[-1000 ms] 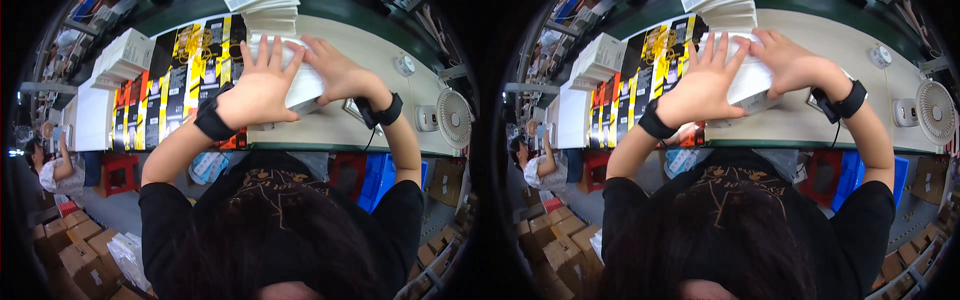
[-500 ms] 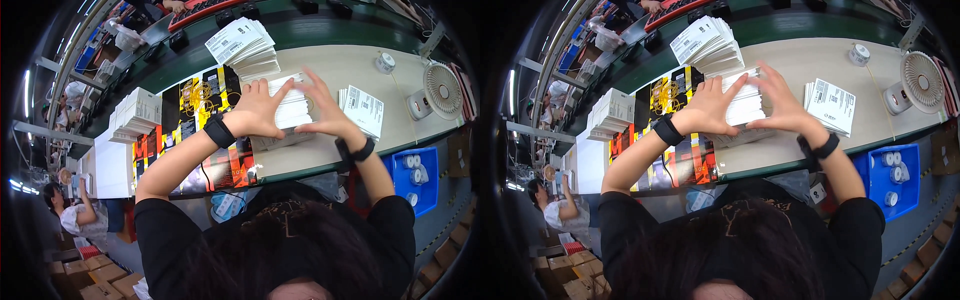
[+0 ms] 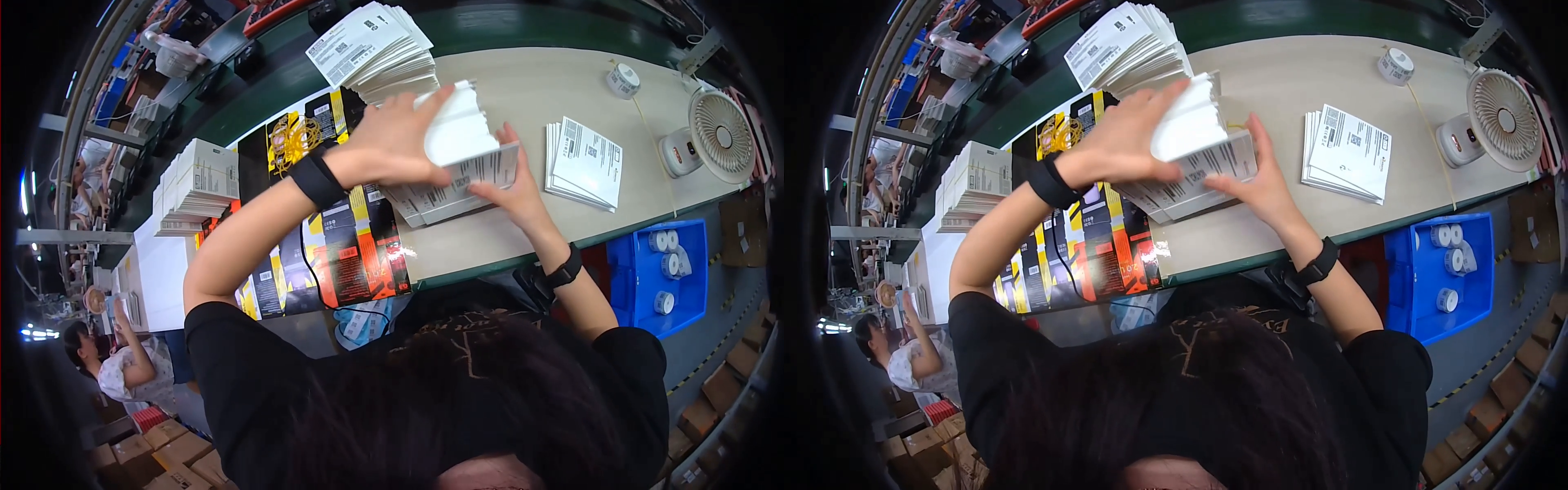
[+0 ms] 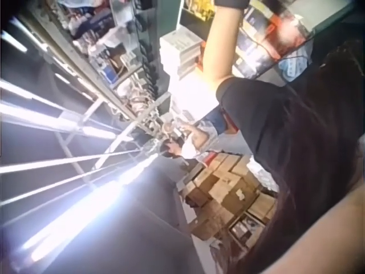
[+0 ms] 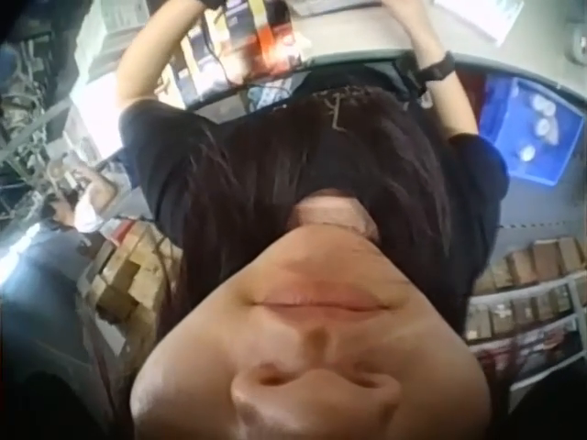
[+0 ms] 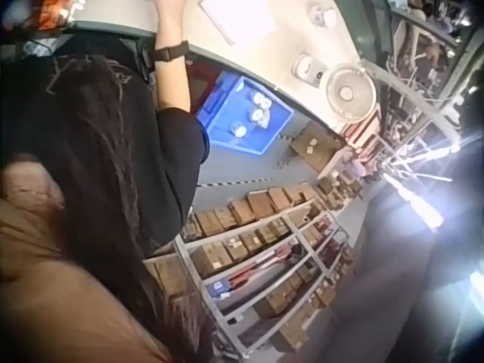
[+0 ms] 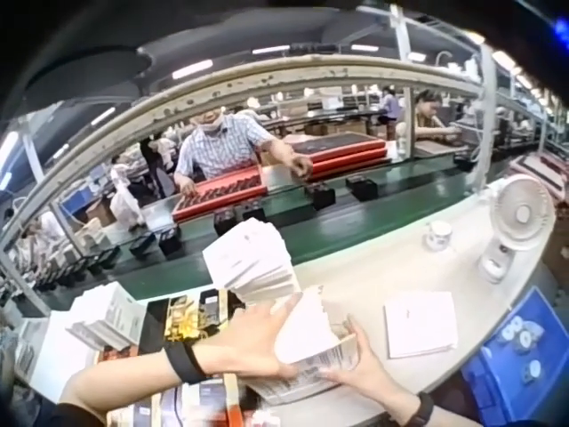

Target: Organizing printed labels into stacks, securing them with rubber bands, and applying small QR code stickers to product documents.

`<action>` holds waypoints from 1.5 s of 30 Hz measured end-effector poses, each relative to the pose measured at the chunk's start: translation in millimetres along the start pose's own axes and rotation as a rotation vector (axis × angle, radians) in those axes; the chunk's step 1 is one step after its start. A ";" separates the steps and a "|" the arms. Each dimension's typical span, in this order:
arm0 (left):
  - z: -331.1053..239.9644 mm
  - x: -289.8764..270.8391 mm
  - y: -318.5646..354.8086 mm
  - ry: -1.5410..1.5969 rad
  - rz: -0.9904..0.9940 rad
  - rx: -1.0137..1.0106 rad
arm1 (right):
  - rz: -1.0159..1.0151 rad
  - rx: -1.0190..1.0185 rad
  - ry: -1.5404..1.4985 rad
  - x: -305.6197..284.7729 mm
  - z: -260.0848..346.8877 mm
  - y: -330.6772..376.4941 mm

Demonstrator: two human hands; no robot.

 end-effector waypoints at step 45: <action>68.7 85.6 73.5 0.955 -0.033 -0.045 | 0.304 -0.354 0.619 60.5 76.9 -62.9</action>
Point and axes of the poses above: each hand's wrist, its own y-axis away from the middle knuckle, its own x-axis out of the palm, z = x × y, the point moved 9 cm from there along -y, towards the middle knuckle, and after that the axes turned 2 degrees about x, right-handed, at the moved point
